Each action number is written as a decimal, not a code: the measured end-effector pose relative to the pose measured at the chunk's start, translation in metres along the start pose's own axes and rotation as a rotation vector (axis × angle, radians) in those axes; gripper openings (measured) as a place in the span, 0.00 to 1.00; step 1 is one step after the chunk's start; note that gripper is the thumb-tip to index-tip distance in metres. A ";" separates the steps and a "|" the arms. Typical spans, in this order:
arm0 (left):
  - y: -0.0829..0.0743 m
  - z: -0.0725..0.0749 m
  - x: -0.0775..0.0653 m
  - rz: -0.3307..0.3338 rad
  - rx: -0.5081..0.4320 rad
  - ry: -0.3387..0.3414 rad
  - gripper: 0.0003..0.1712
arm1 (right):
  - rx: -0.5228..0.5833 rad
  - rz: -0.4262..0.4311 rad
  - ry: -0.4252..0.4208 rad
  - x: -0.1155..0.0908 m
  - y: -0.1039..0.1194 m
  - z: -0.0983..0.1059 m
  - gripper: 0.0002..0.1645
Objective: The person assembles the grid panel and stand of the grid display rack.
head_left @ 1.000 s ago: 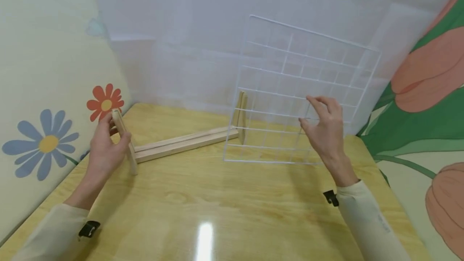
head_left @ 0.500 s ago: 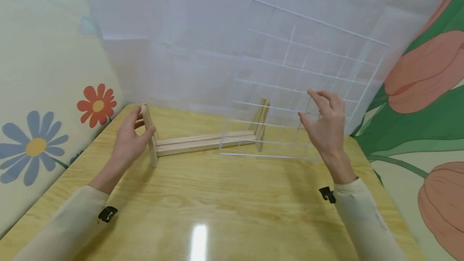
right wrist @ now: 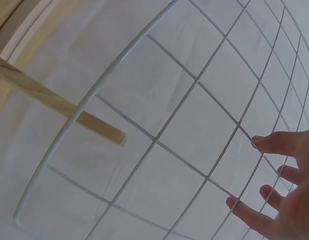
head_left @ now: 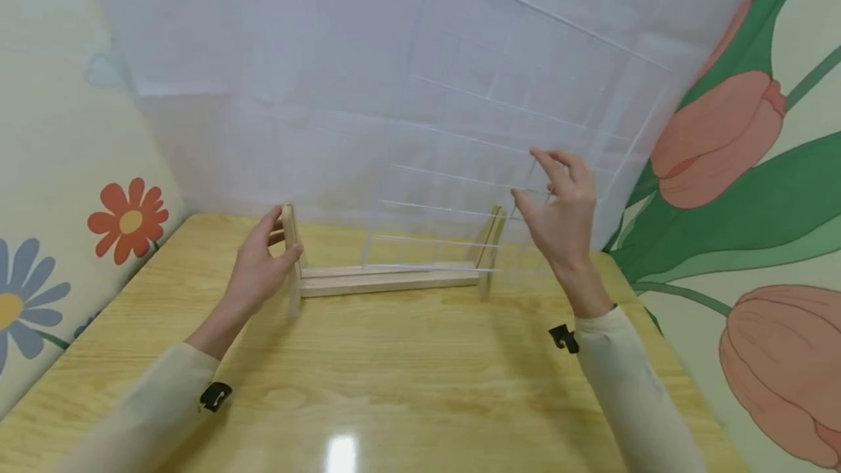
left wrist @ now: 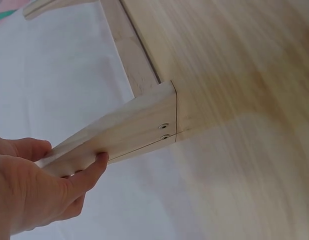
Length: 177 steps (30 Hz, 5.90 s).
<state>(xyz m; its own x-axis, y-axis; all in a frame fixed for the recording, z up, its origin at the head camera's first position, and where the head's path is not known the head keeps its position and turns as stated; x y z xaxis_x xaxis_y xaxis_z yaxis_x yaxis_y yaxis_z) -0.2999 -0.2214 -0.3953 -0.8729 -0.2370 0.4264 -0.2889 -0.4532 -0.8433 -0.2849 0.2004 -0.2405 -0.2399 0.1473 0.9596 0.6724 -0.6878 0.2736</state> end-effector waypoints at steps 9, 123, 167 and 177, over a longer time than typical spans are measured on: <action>-0.009 -0.033 0.004 0.021 -0.051 0.081 0.44 | 0.000 -0.050 0.002 0.030 0.002 -0.007 0.33; -0.014 -0.068 0.007 0.073 -0.160 0.177 0.44 | -0.109 0.144 0.135 -0.055 -0.013 -0.078 0.31; -0.011 -0.061 0.010 0.044 -0.166 0.185 0.43 | -0.107 0.122 0.238 -0.095 -0.017 -0.087 0.31; -0.016 -0.063 0.004 -0.086 0.047 0.214 0.42 | 0.025 0.101 0.299 -0.095 -0.020 -0.074 0.33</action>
<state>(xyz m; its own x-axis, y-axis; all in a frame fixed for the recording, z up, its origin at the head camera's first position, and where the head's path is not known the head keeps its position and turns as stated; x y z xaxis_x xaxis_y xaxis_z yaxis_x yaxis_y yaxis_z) -0.3232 -0.1609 -0.4004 -0.9110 -0.0105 0.4123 -0.3512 -0.5046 -0.7887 -0.3274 0.1473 -0.3417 -0.3637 -0.1392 0.9211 0.7197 -0.6697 0.1830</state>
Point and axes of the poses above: each hand's wrist, its own x-axis towards the middle knuckle, its own z-axis out of the back of the hand, y = z × x, the point moved 7 cm from there along x, towards the middle knuckle, and after that the axes turned 14 degrees about -y, right-handed, at the moved point
